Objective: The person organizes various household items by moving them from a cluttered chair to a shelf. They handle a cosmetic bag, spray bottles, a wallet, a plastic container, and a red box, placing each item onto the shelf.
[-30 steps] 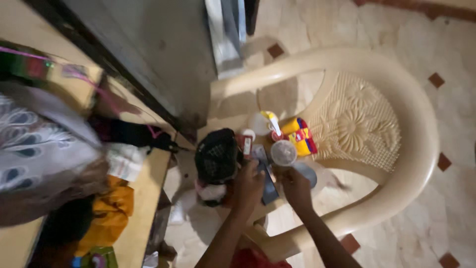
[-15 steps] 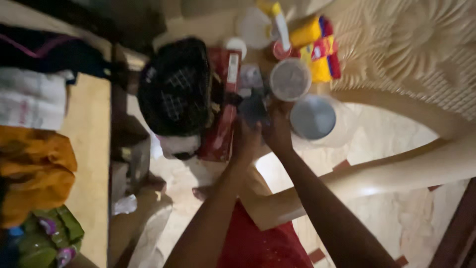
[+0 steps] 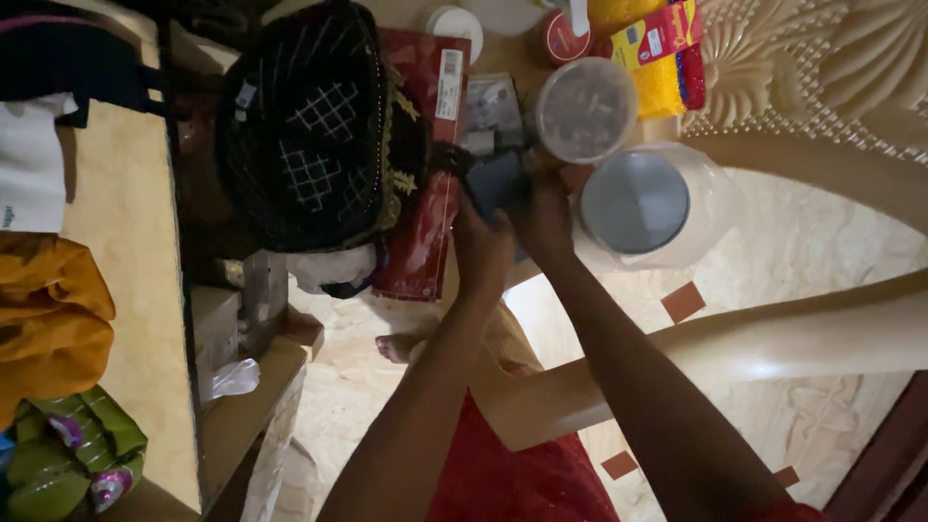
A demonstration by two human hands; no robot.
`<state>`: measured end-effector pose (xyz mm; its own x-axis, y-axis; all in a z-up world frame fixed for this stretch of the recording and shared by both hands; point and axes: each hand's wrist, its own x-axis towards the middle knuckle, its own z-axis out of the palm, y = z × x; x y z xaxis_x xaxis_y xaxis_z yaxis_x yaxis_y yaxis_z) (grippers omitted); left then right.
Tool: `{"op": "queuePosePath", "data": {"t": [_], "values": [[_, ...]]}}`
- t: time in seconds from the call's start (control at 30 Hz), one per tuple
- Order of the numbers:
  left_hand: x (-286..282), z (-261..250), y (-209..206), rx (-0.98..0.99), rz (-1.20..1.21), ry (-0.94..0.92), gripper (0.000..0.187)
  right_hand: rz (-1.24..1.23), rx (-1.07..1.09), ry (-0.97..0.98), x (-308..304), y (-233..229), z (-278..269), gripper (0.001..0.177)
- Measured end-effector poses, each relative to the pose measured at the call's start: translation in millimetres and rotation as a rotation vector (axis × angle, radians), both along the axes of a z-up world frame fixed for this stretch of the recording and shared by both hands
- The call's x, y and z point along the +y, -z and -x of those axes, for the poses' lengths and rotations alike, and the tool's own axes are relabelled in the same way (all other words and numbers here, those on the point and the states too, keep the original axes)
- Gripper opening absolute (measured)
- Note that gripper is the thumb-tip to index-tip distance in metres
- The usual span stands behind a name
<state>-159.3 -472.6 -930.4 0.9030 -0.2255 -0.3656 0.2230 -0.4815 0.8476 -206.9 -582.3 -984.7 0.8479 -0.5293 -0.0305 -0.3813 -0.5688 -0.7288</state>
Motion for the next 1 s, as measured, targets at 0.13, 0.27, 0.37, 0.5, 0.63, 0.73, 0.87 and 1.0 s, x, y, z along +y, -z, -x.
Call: {"op": "queuePosePath", "data": {"t": [0.13, 0.27, 0.37, 0.5, 0.63, 0.73, 0.87, 1.0], "values": [[5, 6, 8, 0.005, -0.062, 0.011, 0.08, -0.113, 0.059, 0.002, -7, -15, -2, 0.056], [8, 10, 14, 0.021, -0.055, 0.022, 0.087, -0.278, 0.248, 0.068, 1, -41, 9, 0.042], [15, 8, 10, 0.111, -0.08, 0.044, 0.083, -0.377, 0.163, 0.099, 10, -64, 16, 0.043], [22, 5, -10, 0.224, 0.025, 0.054, 0.055, -0.593, 0.016, 0.202, 19, -93, 21, 0.047], [31, 12, -43, 0.32, 0.08, 0.058, 0.043, -0.556, 0.039, 0.273, 25, -116, 28, 0.024], [34, 21, -69, 0.326, 0.125, 0.028, 0.03, -0.506, 0.098, 0.282, 24, -135, 32, 0.027], [38, 28, -107, 0.292, 0.14, 0.043, 0.024, -0.573, 0.184, 0.306, 21, -168, 32, 0.033], [41, 26, -153, 0.295, 0.305, -0.025, 0.023, -0.56, 0.079, 0.183, 18, -207, 29, 0.041]]}}
